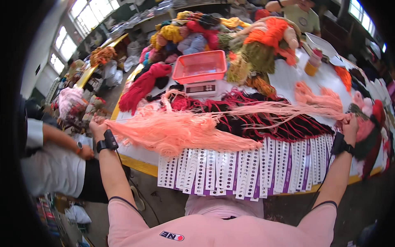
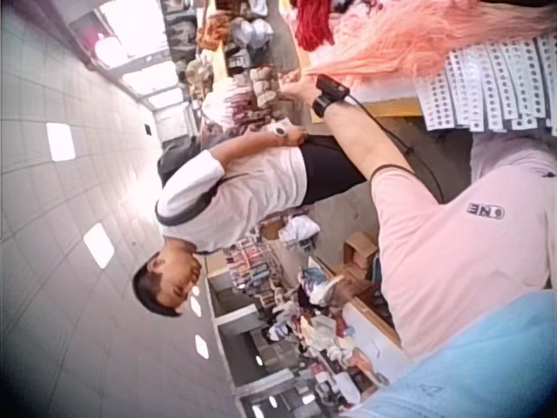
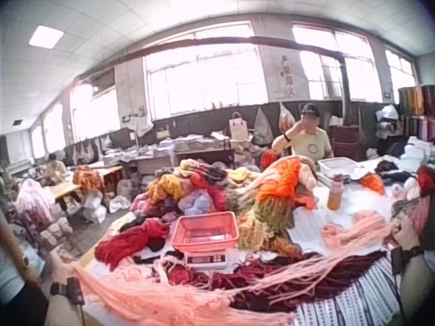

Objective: The person separates strands of pink yarn from a pile, loops them through holes in white paper strips, and ties them into knots. They occasionally place bundles of yarn into a red basket on a scale to weigh them.

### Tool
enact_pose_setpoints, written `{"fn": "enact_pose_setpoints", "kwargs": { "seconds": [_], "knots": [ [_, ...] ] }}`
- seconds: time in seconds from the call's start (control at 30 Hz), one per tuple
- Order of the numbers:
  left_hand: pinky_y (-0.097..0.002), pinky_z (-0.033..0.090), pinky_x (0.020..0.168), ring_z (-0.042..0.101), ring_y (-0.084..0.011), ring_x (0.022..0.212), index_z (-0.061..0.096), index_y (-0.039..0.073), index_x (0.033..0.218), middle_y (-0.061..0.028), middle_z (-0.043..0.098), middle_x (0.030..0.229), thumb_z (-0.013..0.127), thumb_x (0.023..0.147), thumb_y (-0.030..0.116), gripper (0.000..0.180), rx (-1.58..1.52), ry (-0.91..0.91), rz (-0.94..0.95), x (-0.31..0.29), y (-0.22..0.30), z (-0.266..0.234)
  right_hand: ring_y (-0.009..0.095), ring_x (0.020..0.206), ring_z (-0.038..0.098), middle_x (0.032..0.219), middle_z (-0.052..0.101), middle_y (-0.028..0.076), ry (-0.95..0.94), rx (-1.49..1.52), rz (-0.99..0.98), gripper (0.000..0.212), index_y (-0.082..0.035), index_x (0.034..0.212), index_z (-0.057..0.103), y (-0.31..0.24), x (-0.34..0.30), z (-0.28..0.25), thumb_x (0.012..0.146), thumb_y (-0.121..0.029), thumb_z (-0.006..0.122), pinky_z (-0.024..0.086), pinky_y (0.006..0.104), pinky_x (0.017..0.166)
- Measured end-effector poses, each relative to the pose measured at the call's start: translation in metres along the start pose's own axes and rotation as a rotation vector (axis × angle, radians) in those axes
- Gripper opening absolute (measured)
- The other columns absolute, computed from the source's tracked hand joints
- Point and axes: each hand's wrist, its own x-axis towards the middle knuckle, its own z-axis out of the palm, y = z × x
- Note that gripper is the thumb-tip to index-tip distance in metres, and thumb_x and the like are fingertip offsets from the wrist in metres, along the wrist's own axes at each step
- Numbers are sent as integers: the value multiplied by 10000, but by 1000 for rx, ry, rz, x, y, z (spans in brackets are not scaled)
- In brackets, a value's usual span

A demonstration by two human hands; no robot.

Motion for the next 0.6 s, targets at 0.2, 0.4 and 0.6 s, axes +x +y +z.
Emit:
{"fn": "enact_pose_setpoints", "kwargs": {
  "seconds": [0.2,0.4,0.6],
  "knots": [
    [-194,247,391,311,-9,440,571,116,822,88,380,557,616,903,92,96,441,-234,-116,-135,-161,96,38,531,421,641,431,-52,-322,-382,203,165,-67,870,576,34,-103,184,950,-208,601,299,192,434],
    [-186,289,417,372,-12,464,613,118,804,86,485,640,631,916,143,116,776,-336,-232,-193,-275,55,58,539,462,663,488,-32,-665,-422,253,231,-53,881,593,73,-174,265,993,-252,556,353,187,481],
    [-201,256,423,355,-5,473,659,58,840,99,468,622,623,932,145,131,713,-359,-317,-187,-272,56,58,523,451,657,473,-36,-656,-426,337,246,-63,879,591,89,-192,263,1011,-260,528,341,186,469]
  ]
}}
